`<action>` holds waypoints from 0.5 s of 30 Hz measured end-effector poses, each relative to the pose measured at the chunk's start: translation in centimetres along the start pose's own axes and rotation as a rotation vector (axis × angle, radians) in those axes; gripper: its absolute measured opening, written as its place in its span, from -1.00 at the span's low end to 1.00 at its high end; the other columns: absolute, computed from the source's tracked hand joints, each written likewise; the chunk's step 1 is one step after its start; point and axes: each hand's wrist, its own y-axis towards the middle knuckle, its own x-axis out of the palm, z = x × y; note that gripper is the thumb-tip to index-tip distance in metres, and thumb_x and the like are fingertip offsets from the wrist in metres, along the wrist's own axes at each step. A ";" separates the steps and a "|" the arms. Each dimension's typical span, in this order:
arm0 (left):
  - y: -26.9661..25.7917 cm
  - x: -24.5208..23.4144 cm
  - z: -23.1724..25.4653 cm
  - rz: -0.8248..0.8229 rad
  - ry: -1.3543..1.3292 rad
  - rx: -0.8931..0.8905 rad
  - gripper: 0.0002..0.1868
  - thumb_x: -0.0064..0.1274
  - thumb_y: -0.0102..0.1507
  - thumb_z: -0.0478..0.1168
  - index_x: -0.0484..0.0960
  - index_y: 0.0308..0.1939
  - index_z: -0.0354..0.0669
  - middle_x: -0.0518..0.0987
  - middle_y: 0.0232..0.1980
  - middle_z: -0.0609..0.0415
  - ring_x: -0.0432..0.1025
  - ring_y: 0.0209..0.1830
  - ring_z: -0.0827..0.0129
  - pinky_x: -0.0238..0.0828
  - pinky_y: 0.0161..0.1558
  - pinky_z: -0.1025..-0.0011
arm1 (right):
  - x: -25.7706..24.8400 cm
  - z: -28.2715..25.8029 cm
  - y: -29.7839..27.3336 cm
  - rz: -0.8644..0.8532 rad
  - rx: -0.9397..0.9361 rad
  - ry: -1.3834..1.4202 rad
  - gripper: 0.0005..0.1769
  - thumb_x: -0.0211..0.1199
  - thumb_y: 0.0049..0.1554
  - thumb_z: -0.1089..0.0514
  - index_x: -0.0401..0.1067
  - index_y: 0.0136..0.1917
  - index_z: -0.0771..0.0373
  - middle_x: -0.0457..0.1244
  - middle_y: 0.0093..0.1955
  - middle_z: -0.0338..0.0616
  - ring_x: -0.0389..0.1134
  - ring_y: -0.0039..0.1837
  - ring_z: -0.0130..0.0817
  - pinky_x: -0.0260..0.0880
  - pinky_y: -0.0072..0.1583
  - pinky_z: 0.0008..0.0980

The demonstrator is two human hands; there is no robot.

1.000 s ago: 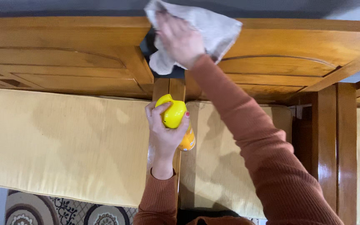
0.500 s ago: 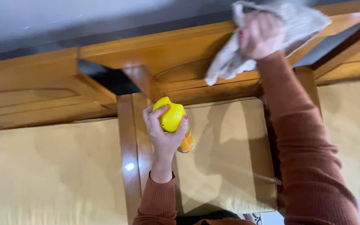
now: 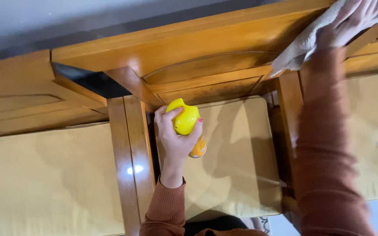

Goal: The person cleans the surfaces of a wooden table and several wooden chairs with cushions by spraying a liquid from a can and wiping the surfaces with a cloth.

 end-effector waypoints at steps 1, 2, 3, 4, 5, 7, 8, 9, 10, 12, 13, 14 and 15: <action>-0.2 0.2 0.1 0.008 0.008 0.018 -0.43 0.43 0.08 -0.25 0.45 0.07 -0.17 0.52 0.11 -0.13 0.38 0.13 0.02 0.42 0.17 0.12 | 1.4 -1.3 -0.8 0.004 0.009 0.017 -0.62 -0.02 0.33 0.10 0.56 0.21 0.24 0.40 0.17 -0.03 0.38 0.26 -0.10 0.21 0.30 0.01; -0.4 0.5 0.2 0.018 0.007 0.014 -0.43 0.43 0.08 -0.25 0.45 0.07 -0.17 0.52 0.11 -0.13 0.38 0.13 0.02 0.42 0.17 0.12 | 2.9 -3.5 -1.9 -0.013 0.041 0.080 -0.63 -0.02 0.34 0.09 0.52 0.23 0.24 0.38 0.20 -0.01 0.37 0.28 -0.10 0.21 0.32 0.00; -0.7 0.6 0.2 0.005 -0.022 -0.010 -0.43 0.43 0.09 -0.24 0.45 0.08 -0.18 0.52 0.11 -0.13 0.39 0.14 0.02 0.43 0.18 0.12 | 4.0 -6.5 -3.5 -0.036 0.084 0.143 -0.63 -0.03 0.35 0.09 0.49 0.26 0.25 0.36 0.22 0.00 0.36 0.30 -0.09 0.21 0.33 -0.01; -1.0 0.8 0.2 -0.007 -0.050 -0.034 -0.43 0.43 0.11 -0.24 0.45 0.09 -0.18 0.52 0.12 -0.13 0.40 0.15 0.03 0.43 0.20 0.12 | 5.0 -9.9 -5.1 -0.065 0.133 0.211 -0.63 -0.03 0.36 0.08 0.45 0.28 0.26 0.34 0.24 0.01 0.34 0.32 -0.09 0.21 0.35 -0.02; -1.3 0.9 0.2 -0.019 -0.052 -0.037 -0.43 0.43 0.11 -0.24 0.45 0.09 -0.18 0.52 0.12 -0.13 0.40 0.15 0.03 0.43 0.20 0.12 | 6.0 -13.3 -6.5 -0.095 0.181 0.271 -0.63 -0.04 0.36 0.07 0.41 0.31 0.27 0.32 0.27 0.03 0.33 0.34 -0.08 0.21 0.37 -0.03; -1.7 1.2 0.3 -0.019 -0.081 -0.090 -0.44 0.43 0.10 -0.22 0.46 0.07 -0.18 0.49 0.12 -0.16 0.40 0.15 0.01 0.46 0.17 0.15 | 7.1 -19.3 -9.3 -0.166 0.273 0.373 -0.61 -0.05 0.38 0.05 0.33 0.36 0.28 0.29 0.32 0.05 0.31 0.38 -0.07 0.21 0.40 -0.05; -1.8 1.4 0.3 -0.028 -0.083 -0.092 -0.44 0.43 0.10 -0.22 0.46 0.07 -0.18 0.49 0.12 -0.16 0.40 0.15 0.01 0.46 0.17 0.15 | 7.3 -21.2 -10.7 -0.202 0.323 0.409 -0.59 -0.05 0.38 0.05 0.29 0.38 0.29 0.27 0.34 0.06 0.30 0.40 -0.07 0.21 0.42 -0.06; -1.7 1.4 0.2 -0.049 -0.091 -0.077 -0.45 0.43 0.11 -0.23 0.46 0.07 -0.18 0.52 0.11 -0.14 0.40 0.15 0.02 0.46 0.18 0.14 | 7.9 -22.7 -12.1 -0.232 0.378 0.449 -0.58 -0.06 0.39 0.04 0.25 0.41 0.30 0.25 0.36 0.08 0.28 0.42 -0.06 0.21 0.43 -0.07; -1.5 1.3 0.2 -0.069 -0.099 -0.062 -0.45 0.43 0.12 -0.23 0.45 0.08 -0.19 0.55 0.11 -0.12 0.40 0.15 0.02 0.45 0.20 0.14 | 8.4 -22.9 -13.4 -0.247 0.440 0.477 -0.56 -0.06 0.40 0.03 0.21 0.44 0.30 0.23 0.39 0.09 0.27 0.44 -0.05 0.21 0.45 -0.08; -0.8 0.8 -0.1 -0.063 -0.054 -0.012 -0.44 0.43 0.11 -0.24 0.45 0.08 -0.20 0.55 0.10 -0.13 0.39 0.16 0.01 0.42 0.21 0.11 | 9.9 -21.6 -15.3 -0.254 0.577 0.522 -0.52 -0.07 0.41 0.02 0.14 0.49 0.32 0.19 0.44 0.12 0.25 0.48 -0.04 0.20 0.49 -0.10; -0.8 0.6 -0.1 -0.064 -0.022 0.024 -0.43 0.43 0.09 -0.24 0.45 0.08 -0.21 0.55 0.10 -0.13 0.38 0.16 -0.01 0.40 0.22 0.08 | 9.8 -20.1 -16.3 -0.264 0.660 0.533 -0.49 -0.08 0.42 0.01 0.10 0.51 0.33 0.17 0.46 0.13 0.24 0.50 -0.04 0.20 0.50 -0.11; -0.6 0.5 -0.2 -0.069 -0.016 0.021 -0.43 0.43 0.09 -0.24 0.45 0.08 -0.21 0.55 0.10 -0.13 0.38 0.16 -0.01 0.40 0.22 0.08 | 9.6 -18.3 -17.2 -0.269 0.740 0.544 -0.47 -0.08 0.43 0.00 0.06 0.54 0.33 0.15 0.48 0.14 0.22 0.52 -0.03 0.20 0.52 -0.12; -0.6 0.4 -0.3 -0.059 -0.020 -0.006 -0.45 0.43 0.11 -0.24 0.46 0.08 -0.19 0.53 0.12 -0.14 0.39 0.16 0.01 0.44 0.20 0.13 | 8.9 -16.1 -18.1 -0.283 0.815 0.545 -0.44 -0.09 0.44 -0.01 0.02 0.56 0.34 0.13 0.51 0.15 0.21 0.54 -0.03 0.20 0.54 -0.13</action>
